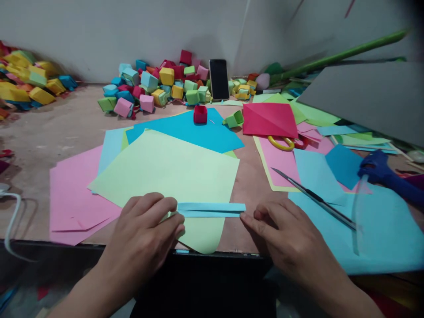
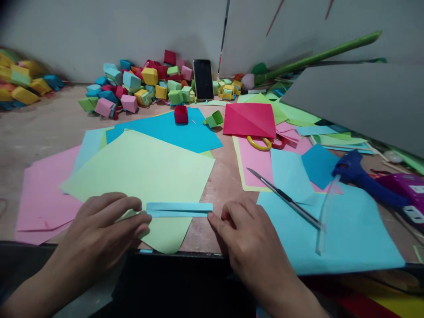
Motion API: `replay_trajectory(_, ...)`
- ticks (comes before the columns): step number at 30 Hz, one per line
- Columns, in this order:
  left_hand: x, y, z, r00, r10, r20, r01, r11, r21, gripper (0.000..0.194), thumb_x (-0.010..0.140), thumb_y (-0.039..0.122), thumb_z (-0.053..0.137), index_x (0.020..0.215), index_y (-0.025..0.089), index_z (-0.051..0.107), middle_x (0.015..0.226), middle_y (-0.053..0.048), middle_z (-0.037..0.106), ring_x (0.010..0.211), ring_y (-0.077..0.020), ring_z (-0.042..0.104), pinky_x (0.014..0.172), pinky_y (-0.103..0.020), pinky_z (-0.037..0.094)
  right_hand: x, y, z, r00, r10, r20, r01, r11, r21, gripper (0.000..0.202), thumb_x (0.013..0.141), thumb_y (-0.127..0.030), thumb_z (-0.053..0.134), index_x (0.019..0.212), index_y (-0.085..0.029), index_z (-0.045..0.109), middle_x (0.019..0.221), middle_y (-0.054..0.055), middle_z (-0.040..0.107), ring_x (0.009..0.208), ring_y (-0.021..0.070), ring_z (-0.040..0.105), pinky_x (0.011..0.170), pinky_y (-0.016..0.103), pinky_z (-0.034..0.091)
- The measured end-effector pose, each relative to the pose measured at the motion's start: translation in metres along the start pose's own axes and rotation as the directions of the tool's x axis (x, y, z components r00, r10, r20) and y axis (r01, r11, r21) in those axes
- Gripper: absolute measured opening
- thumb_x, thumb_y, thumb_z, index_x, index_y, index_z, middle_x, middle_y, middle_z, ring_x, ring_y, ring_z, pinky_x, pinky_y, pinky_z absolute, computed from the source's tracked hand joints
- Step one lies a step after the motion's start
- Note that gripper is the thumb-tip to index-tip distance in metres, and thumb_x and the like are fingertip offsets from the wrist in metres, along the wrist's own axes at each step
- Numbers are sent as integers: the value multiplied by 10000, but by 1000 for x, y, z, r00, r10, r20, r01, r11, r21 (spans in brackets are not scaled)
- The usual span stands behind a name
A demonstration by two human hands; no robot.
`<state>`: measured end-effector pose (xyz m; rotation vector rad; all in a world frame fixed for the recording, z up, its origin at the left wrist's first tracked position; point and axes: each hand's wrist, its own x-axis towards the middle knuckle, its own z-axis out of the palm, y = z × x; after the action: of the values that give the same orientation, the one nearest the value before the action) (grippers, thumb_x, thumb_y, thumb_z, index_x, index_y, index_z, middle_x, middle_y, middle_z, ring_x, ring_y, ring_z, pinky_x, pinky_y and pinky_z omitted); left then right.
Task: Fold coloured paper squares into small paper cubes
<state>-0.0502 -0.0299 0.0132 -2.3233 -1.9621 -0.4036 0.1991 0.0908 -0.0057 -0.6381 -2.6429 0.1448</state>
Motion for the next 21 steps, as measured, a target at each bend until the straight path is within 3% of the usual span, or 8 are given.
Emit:
replay_trajectory(5, 18, 0, 10, 990, 66, 122, -73, 996, 55, 255, 943, 258, 475, 719, 181, 568, 755, -38, 574, 740, -211, 489, 652, -356, 330, 12, -11, -1, 994, -106, 30, 109, 989, -102, 224, 908, -70, 461, 869, -102, 679, 969, 141, 648, 887, 255, 516, 756, 405, 410)
replay_trajectory(10, 29, -4, 9, 958, 129, 256, -158, 983, 95, 70, 824, 177, 584, 789, 212, 533, 767, -10, 565, 718, -220, 493, 618, -361, 298, 24, -16, -4, 972, -187, 143, 217, 947, -236, 237, 884, -51, 461, 773, -144, 649, 855, 105, 651, 813, 248, 535, 727, 404, 381)
replay_trajectory(13, 31, -4, 6, 945, 160, 286, -200, 973, 115, 101, 784, 133, 583, 809, 217, 532, 782, -13, 572, 742, -226, 497, 637, -368, 312, 28, -17, -4, 952, -234, 199, 282, 923, -264, 192, 862, -58, 485, 802, -152, 641, 781, 82, 624, 730, 238, 521, 683, 397, 357)
replay_trajectory(17, 33, 0, 5, 937, 97, 337, -125, 990, 62, 161, 788, 42, 497, 792, 200, 525, 844, -41, 570, 774, -222, 484, 663, -361, 351, 37, -14, 0, 954, -229, 195, 278, 920, -278, 199, 848, -68, 497, 702, -172, 585, 674, 52, 573, 632, 216, 486, 629, 373, 318)
replay_trajectory(21, 36, 3, 6, 933, -19, 359, 14, 1000, 16, 171, 766, 18, 473, 766, 186, 504, 848, -57, 544, 754, -215, 472, 677, -360, 377, 52, -2, 5, 950, -77, 304, 130, 979, -159, 179, 837, -84, 509, 691, -186, 527, 699, 33, 568, 644, 183, 490, 601, 327, 294)
